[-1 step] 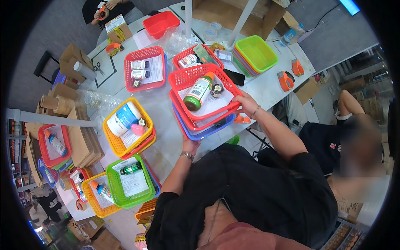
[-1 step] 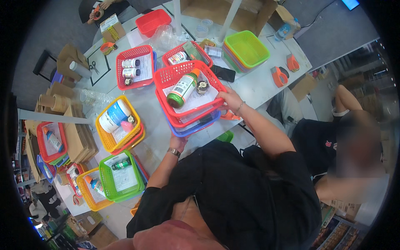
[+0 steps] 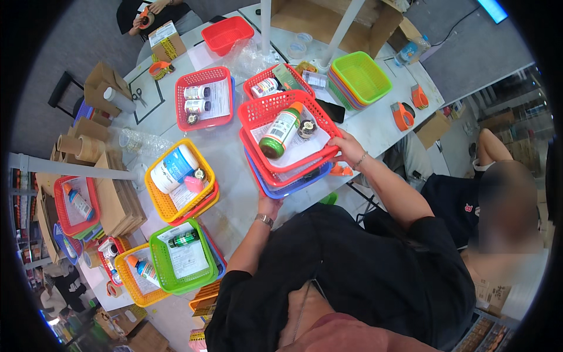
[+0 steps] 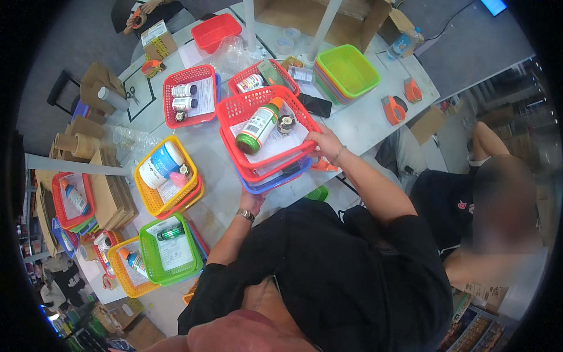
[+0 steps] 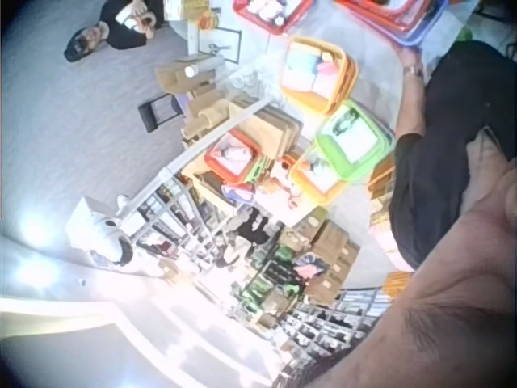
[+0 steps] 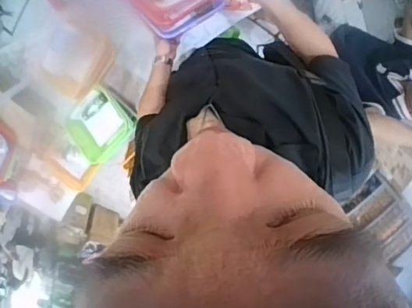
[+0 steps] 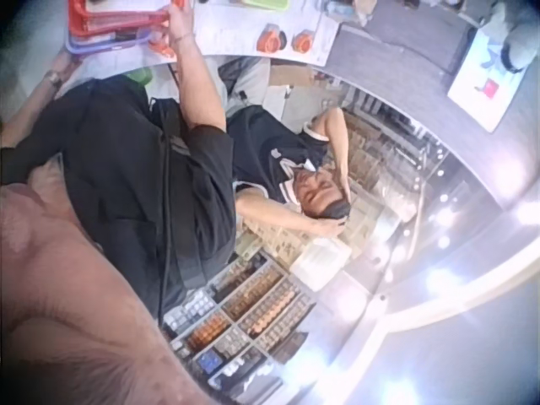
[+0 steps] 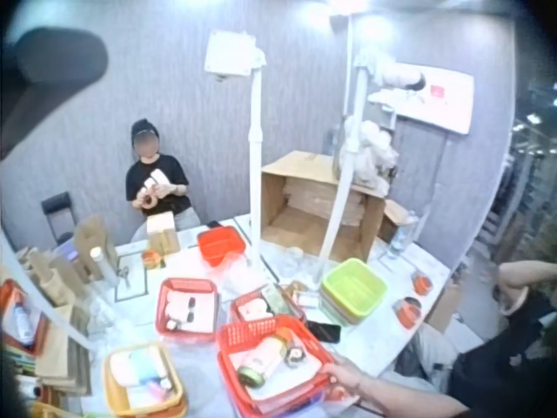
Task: The person moves and stacks colorful plastic baskets containing bottles and small items on a table, then walks to a nearby area to handle cardboard boxes. The person returns to the table to continue rearranging the baskets and items.
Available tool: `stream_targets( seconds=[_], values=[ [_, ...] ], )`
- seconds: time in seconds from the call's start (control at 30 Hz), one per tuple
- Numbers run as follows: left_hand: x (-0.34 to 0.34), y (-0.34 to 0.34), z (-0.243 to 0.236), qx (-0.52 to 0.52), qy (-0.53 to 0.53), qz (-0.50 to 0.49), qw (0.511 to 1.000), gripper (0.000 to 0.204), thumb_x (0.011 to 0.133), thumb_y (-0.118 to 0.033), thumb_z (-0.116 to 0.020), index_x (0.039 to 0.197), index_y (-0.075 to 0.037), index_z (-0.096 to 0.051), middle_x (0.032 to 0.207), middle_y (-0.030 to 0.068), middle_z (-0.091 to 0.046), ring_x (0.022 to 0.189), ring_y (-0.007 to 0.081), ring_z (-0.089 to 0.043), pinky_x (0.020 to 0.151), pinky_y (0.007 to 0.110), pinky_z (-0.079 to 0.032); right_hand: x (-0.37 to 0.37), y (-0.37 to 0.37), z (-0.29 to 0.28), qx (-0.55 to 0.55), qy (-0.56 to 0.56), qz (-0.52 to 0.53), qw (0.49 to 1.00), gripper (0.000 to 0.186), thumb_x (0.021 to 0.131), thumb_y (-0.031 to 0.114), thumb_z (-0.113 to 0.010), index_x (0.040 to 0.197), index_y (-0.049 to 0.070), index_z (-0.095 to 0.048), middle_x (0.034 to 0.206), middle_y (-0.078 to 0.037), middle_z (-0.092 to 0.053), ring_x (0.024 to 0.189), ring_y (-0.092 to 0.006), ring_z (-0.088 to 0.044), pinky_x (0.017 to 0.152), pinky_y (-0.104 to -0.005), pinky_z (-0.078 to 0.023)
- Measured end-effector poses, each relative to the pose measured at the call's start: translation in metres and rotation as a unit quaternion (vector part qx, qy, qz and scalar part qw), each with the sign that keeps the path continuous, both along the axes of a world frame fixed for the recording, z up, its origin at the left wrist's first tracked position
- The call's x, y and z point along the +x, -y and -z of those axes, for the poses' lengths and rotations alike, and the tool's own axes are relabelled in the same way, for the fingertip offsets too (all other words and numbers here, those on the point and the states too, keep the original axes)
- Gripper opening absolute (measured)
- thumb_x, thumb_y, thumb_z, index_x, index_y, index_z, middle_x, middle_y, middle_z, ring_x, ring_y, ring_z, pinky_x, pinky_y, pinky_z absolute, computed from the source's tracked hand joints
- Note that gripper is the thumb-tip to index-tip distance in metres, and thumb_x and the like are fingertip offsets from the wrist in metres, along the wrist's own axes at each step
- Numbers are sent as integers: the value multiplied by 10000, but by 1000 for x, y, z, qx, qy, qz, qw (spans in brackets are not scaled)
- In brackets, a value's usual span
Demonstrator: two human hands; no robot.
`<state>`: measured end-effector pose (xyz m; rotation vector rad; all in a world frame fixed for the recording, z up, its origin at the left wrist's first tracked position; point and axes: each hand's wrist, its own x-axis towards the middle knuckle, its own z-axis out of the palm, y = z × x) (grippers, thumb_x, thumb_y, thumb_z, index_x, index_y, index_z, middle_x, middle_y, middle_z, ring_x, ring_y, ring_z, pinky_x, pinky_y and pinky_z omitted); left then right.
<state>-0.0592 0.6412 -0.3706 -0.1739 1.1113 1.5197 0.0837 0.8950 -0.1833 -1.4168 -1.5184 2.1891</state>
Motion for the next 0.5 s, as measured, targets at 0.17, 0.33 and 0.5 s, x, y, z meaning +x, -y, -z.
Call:
stream_targets(
  seconds=[0.17, 0.33, 0.5],
  values=[
    [21, -28, 0, 21, 35, -83, 996, 278, 981, -357, -527, 1208, -197, -525, 1040, -24, -666, 830, 136, -671, 523, 205, -428, 7, 0, -12, 47, -39, 24, 998, 588, 823, 126, -595, 1396, 139, -463, 1049, -38, -608, 962, -177, -633, 781, -387, -588],
    [28, -65, 2, 46, 92, -64, 993, 335, 959, -363, -564, 1237, -177, -568, 1171, -14, -654, 1007, 129, -635, 788, 305, -511, 11, -26, -26, 78, -74, 11, 994, 563, 831, 106, -601, 1378, 95, -467, 1033, -51, -609, 922, -174, -660, 760, -353, -604],
    [26, -89, 1, 124, 79, -91, 985, 363, 974, -204, -560, 1318, -106, -493, 1253, 84, -609, 1112, 247, -627, 917, 432, -558, 7, -51, -21, 73, -72, 17, 995, 525, 840, 89, -581, 1355, 88, -477, 1002, -58, -615, 915, -174, -655, 760, -372, -605]
  ],
)
